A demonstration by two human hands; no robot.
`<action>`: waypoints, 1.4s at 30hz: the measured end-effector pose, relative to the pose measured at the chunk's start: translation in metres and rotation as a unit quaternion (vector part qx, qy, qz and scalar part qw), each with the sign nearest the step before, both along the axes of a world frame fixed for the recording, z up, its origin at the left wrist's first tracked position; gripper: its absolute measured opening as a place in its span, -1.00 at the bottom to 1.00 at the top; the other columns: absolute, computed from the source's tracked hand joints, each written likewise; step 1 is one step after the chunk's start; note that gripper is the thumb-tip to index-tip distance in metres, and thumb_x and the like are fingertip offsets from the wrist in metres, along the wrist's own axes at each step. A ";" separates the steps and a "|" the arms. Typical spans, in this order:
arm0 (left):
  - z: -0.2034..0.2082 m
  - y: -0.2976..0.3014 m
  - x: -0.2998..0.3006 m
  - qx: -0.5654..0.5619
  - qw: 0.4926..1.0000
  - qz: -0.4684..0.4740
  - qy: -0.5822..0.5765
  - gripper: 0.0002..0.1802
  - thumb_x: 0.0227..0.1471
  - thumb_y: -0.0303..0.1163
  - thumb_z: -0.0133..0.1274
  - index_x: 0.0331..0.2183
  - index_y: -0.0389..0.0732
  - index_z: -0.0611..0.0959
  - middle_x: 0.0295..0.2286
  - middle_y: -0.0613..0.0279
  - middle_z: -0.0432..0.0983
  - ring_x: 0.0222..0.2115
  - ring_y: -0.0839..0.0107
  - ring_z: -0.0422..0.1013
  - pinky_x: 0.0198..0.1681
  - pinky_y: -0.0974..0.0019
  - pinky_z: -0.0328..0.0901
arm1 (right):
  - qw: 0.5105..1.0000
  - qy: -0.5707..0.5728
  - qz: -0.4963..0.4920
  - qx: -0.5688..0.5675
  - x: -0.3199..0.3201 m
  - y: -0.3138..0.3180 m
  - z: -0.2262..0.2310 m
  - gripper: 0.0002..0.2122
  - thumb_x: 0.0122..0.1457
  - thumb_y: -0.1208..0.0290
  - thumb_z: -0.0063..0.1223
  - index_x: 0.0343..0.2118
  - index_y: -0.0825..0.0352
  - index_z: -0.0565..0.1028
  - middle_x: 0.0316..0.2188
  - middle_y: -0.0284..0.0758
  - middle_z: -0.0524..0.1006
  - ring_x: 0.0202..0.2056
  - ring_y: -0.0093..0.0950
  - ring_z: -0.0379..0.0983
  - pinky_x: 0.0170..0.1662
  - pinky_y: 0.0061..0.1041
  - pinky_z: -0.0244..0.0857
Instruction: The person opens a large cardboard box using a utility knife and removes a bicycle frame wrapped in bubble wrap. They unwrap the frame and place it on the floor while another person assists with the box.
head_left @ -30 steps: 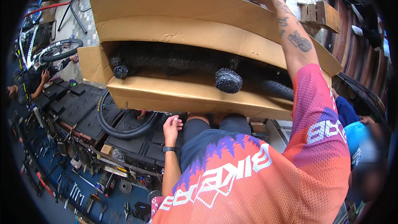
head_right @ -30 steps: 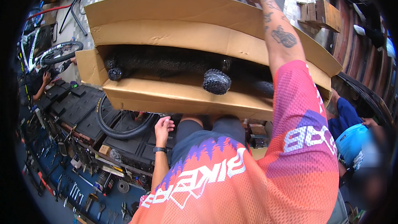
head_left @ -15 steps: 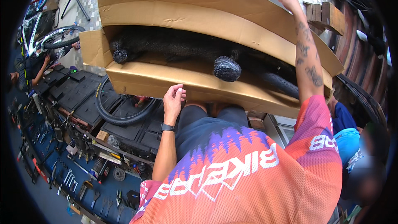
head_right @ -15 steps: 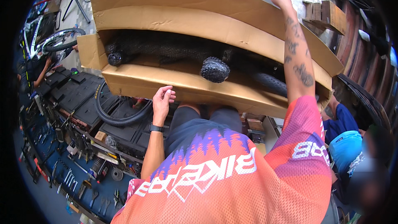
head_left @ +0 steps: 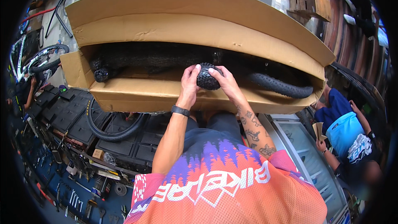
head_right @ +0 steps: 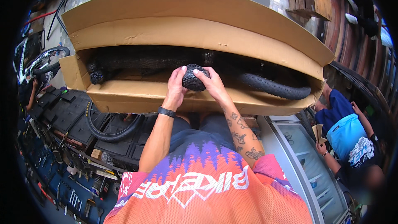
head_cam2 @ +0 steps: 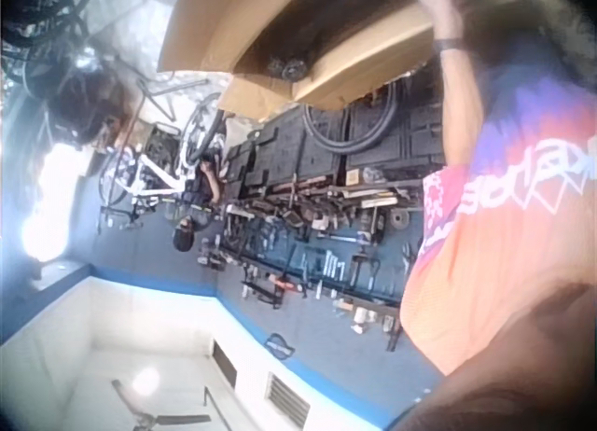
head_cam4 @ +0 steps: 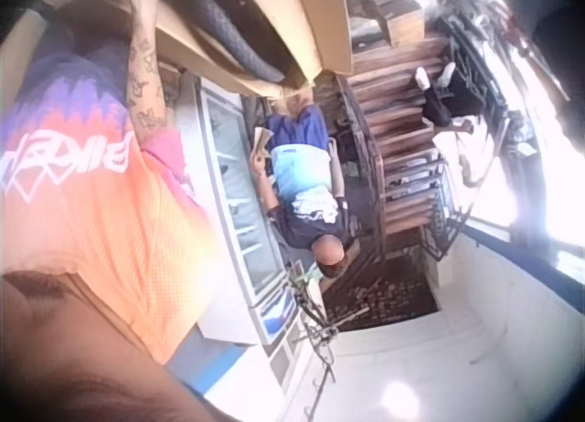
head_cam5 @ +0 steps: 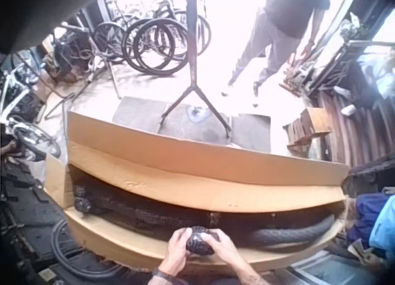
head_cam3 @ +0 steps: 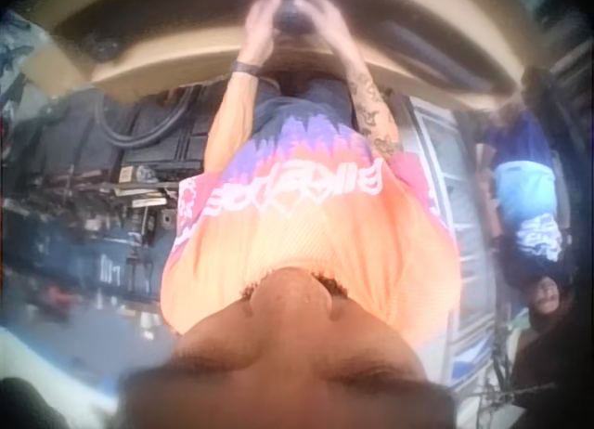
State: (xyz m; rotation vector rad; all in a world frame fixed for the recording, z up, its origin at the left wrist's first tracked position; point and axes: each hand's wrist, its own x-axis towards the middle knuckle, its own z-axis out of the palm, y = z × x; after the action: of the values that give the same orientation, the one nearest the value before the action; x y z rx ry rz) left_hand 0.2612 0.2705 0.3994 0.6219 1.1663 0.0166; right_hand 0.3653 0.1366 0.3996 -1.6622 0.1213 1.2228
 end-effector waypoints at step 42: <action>-0.024 0.048 -0.114 0.693 0.680 -0.102 0.215 -0.86 0.17 -0.42 0.16 -0.21 -0.07 0.73 -0.32 0.26 0.61 -0.14 0.24 0.52 0.23 0.00 0.20 | 0.977 0.039 -0.199 0.068 -0.056 -0.037 -0.030 -0.78 0.43 0.38 -0.02 0.03 0.23 0.58 -0.04 -0.31 0.65 0.01 -0.39 0.58 -0.01 -0.32 0.51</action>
State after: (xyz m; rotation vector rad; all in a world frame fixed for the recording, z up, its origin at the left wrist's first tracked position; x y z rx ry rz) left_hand 0.1472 0.3186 0.3756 2.2125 1.3904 0.6583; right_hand 0.3097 0.0991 0.3692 -1.3887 0.3921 0.9661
